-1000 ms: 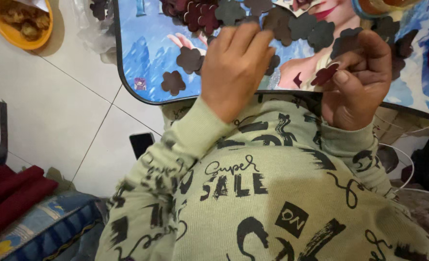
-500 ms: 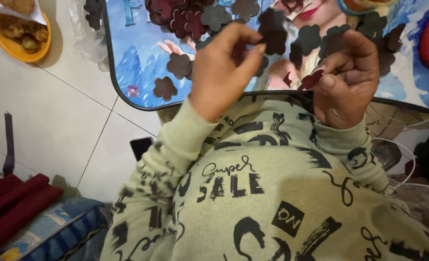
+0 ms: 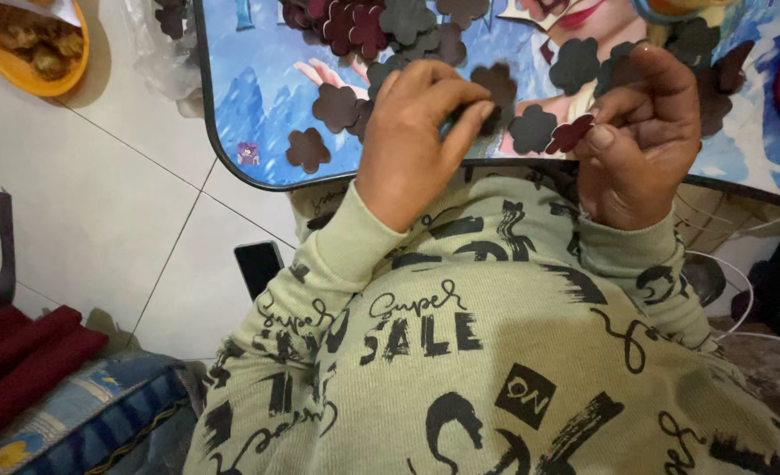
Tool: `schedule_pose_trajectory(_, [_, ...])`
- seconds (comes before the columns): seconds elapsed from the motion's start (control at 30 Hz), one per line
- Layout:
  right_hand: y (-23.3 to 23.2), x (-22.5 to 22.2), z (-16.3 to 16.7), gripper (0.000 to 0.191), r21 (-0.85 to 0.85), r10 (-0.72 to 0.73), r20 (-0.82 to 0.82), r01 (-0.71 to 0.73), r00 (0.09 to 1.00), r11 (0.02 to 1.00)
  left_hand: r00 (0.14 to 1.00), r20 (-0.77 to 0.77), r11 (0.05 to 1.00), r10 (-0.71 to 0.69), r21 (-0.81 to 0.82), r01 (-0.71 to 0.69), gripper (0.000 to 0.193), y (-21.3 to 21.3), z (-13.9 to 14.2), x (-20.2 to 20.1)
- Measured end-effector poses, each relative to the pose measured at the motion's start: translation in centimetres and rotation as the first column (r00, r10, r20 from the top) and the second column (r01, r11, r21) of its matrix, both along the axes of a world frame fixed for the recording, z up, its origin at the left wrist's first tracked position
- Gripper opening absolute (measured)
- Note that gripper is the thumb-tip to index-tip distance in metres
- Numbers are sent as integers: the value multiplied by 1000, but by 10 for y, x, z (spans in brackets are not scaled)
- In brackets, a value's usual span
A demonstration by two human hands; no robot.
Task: The person repeatedly picks up small flower-shaped craft pieces, applies adhesive from a small container, and presses two pieces together. The assembled units are placed on the table among many similar pieces.
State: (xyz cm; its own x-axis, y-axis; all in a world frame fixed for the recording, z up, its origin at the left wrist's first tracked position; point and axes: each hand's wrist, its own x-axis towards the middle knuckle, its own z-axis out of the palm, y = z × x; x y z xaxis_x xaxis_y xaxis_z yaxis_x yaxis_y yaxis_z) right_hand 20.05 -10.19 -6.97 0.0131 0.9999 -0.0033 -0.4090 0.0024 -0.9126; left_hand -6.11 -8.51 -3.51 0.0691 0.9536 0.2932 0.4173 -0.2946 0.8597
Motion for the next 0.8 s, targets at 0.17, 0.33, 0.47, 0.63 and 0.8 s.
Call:
schedule_pose_trajectory(0.17, [2, 4, 4, 65, -41, -37, -21, 36, 999, 998, 997, -65, 989, -47, 138, 56, 13, 5, -3, 8])
schedule_pose_trajectory(0.33, [3, 7, 5, 63, -43, -44, -18, 43, 999, 998, 980, -150, 977, -132, 149, 155, 18, 11, -10, 19])
schedule_pose_trajectory(0.47, [5, 6, 6, 65, -57, -51, -27, 49, 998, 997, 957, -256, 991, -135, -44, 128, 19, 13, -9, 24])
schedule_pose_trajectory(0.63, [7, 3, 10, 69, -55, -55, -46, 53, 997, 997, 979, 177, 985, -98, -123, 121, 15, 8, -7, 16])
schedule_pose_trajectory(0.8, [6, 1, 12, 67, -65, -63, -37, 61, 997, 996, 555, 827, 793, 91, -398, 462, 18, 6, -15, 14])
